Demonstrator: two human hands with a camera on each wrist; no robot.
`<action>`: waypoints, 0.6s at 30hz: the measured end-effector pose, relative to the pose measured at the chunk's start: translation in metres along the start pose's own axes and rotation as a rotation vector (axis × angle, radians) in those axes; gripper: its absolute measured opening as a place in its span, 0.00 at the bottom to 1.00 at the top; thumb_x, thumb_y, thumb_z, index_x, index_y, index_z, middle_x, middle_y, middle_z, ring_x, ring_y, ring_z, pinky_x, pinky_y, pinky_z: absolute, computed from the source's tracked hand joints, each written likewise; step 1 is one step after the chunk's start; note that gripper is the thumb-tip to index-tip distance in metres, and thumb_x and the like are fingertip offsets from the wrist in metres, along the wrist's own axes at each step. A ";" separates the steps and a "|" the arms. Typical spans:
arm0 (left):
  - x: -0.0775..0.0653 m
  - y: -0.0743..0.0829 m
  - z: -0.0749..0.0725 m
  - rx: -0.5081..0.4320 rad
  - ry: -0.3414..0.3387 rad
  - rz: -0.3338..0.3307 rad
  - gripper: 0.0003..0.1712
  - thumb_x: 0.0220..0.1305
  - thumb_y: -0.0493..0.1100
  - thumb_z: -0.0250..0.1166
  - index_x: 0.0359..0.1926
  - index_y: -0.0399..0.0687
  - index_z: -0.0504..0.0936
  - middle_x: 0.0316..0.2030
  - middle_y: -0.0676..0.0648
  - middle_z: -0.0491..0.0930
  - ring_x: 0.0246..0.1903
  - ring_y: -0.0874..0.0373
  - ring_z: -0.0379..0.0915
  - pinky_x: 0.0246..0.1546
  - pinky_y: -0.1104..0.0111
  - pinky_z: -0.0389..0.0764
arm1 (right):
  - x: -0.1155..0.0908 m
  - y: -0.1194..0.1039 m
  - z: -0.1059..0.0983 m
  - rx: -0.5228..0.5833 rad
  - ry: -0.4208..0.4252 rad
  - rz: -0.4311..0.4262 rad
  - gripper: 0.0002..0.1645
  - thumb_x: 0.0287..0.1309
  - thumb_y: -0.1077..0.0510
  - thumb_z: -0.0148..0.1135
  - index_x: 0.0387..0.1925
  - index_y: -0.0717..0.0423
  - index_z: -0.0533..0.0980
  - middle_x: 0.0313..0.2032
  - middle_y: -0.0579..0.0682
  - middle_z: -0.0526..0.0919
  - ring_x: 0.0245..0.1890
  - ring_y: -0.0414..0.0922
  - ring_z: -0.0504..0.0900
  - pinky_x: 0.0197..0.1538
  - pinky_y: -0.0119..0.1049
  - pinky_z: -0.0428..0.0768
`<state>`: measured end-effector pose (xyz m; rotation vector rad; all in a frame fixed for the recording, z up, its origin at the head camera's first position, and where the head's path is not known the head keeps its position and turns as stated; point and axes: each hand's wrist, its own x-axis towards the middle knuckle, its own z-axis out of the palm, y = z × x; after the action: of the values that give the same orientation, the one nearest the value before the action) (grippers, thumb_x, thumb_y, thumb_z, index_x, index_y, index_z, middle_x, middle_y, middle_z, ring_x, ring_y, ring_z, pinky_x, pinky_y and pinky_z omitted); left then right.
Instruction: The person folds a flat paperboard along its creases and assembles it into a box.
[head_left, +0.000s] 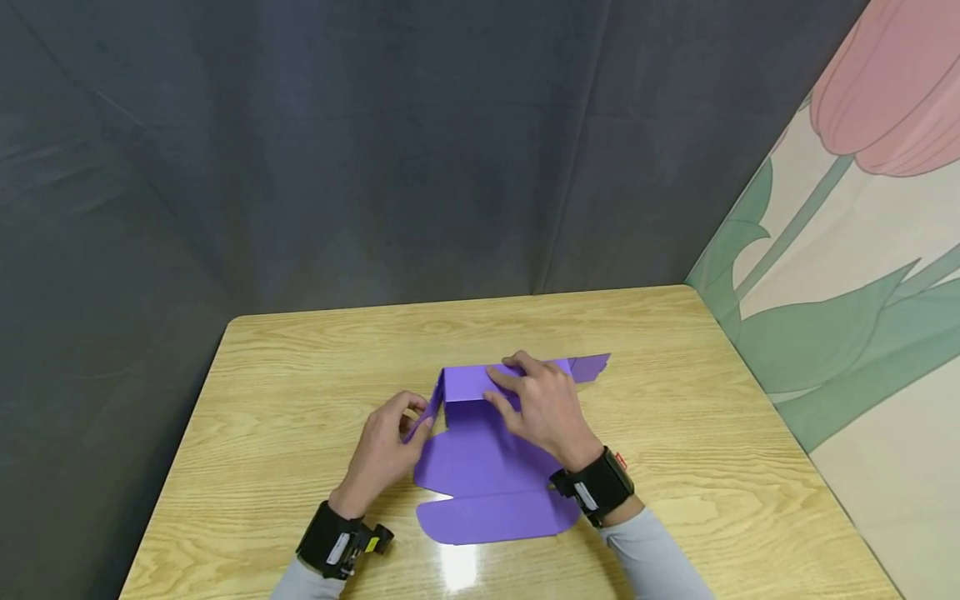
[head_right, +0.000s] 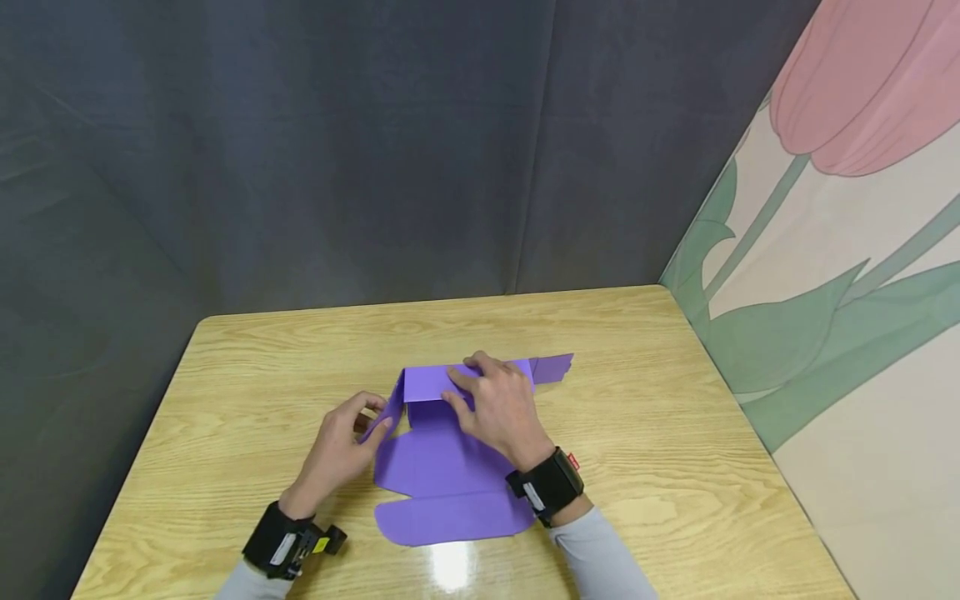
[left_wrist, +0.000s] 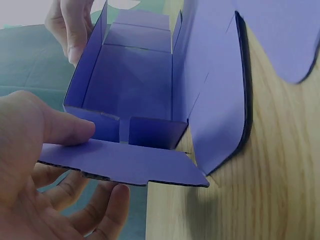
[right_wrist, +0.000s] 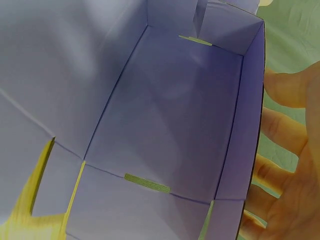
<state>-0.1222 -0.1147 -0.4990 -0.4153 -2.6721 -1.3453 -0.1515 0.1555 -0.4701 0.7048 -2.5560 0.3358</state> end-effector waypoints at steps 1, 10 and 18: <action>0.000 0.001 0.001 -0.002 -0.005 -0.002 0.11 0.67 0.33 0.73 0.47 0.49 0.84 0.40 0.50 0.84 0.34 0.62 0.79 0.35 0.69 0.83 | 0.000 0.000 0.000 0.000 0.001 0.000 0.23 0.68 0.40 0.69 0.56 0.47 0.89 0.51 0.53 0.87 0.41 0.55 0.90 0.48 0.52 0.89; 0.000 0.007 0.008 -0.016 -0.022 -0.009 0.12 0.67 0.34 0.73 0.49 0.48 0.84 0.42 0.49 0.85 0.34 0.63 0.79 0.37 0.69 0.85 | 0.000 0.001 0.000 0.000 0.011 0.003 0.23 0.68 0.40 0.70 0.55 0.47 0.89 0.51 0.54 0.88 0.41 0.55 0.90 0.47 0.52 0.90; -0.002 0.009 0.013 -0.035 -0.027 -0.014 0.12 0.68 0.35 0.74 0.50 0.47 0.84 0.43 0.48 0.85 0.34 0.63 0.80 0.37 0.69 0.85 | 0.001 0.000 0.000 0.011 0.011 0.003 0.23 0.68 0.40 0.70 0.55 0.47 0.89 0.51 0.54 0.87 0.42 0.55 0.91 0.50 0.52 0.89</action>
<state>-0.1170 -0.0994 -0.5000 -0.4228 -2.6815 -1.4014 -0.1521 0.1552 -0.4702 0.7014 -2.5474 0.3546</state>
